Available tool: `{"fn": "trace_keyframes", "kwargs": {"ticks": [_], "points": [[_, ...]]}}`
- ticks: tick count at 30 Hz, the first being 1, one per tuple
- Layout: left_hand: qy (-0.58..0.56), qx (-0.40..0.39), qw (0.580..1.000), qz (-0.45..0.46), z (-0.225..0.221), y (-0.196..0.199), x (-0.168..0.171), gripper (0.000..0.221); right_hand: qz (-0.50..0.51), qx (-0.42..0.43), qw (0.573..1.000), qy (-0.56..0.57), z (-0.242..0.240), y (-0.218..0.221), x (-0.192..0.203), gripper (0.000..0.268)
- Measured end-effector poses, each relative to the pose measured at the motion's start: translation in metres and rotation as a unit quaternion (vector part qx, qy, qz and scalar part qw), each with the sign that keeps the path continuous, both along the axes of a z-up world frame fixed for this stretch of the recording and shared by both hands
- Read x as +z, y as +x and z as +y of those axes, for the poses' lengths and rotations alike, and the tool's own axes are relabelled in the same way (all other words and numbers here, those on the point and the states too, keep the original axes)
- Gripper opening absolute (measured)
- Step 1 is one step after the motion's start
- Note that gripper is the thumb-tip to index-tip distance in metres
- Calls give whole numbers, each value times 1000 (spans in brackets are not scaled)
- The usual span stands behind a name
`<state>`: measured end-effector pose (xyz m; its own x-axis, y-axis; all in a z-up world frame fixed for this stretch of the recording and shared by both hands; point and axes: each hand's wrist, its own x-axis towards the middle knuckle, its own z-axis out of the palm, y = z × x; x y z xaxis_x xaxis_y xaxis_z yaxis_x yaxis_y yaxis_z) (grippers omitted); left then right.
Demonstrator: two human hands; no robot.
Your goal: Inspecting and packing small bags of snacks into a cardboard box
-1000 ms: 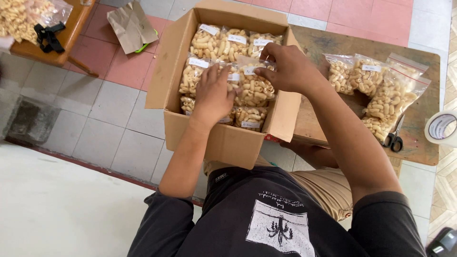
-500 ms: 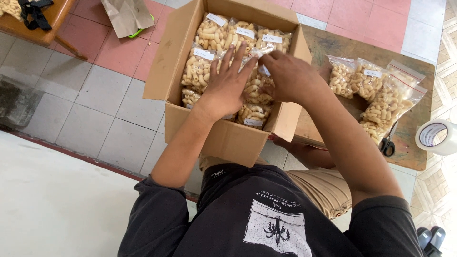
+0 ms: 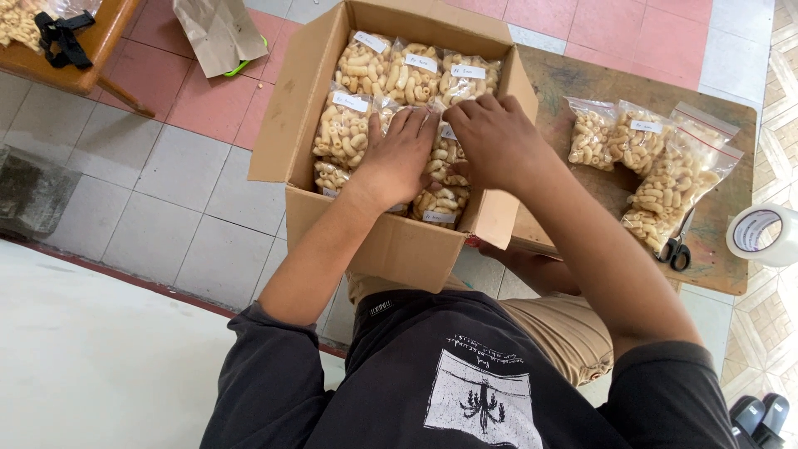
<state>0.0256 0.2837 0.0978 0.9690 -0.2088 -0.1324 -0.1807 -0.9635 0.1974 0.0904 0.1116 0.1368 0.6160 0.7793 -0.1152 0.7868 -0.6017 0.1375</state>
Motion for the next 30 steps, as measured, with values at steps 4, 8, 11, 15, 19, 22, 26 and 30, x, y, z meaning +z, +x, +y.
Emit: {"fn": "trace_keyframes", "kwargs": {"ticks": [4,8,11,15,19,22,26,30], "points": [[-56,-26,998,21,-7,-7,24,94,17,-41,999,5,-8,-15,-5,67],[-7,-45,999,23,-5,2,-8,73,42,-51,997,-26,-11,-17,-13,59],[-1,-39,998,48,-9,2,2,76,15,-28,1000,3,-15,-16,-24,62],[10,-43,995,87,-19,3,35,83,-41,-5,998,42,-18,-18,-30,57],[-1,-58,996,75,-11,18,9,80,-8,-60,995,77,-22,-14,-35,66],[-23,-45,997,55,-15,18,21,86,28,-50,991,125,-43,-23,-8,63],[-126,-56,989,-58,-59,-9,74,80,59,-75,948,305,-94,-34,3,51],[-195,-95,970,-108,-123,-5,58,69,80,-211,878,422,-157,-38,10,35]]}}
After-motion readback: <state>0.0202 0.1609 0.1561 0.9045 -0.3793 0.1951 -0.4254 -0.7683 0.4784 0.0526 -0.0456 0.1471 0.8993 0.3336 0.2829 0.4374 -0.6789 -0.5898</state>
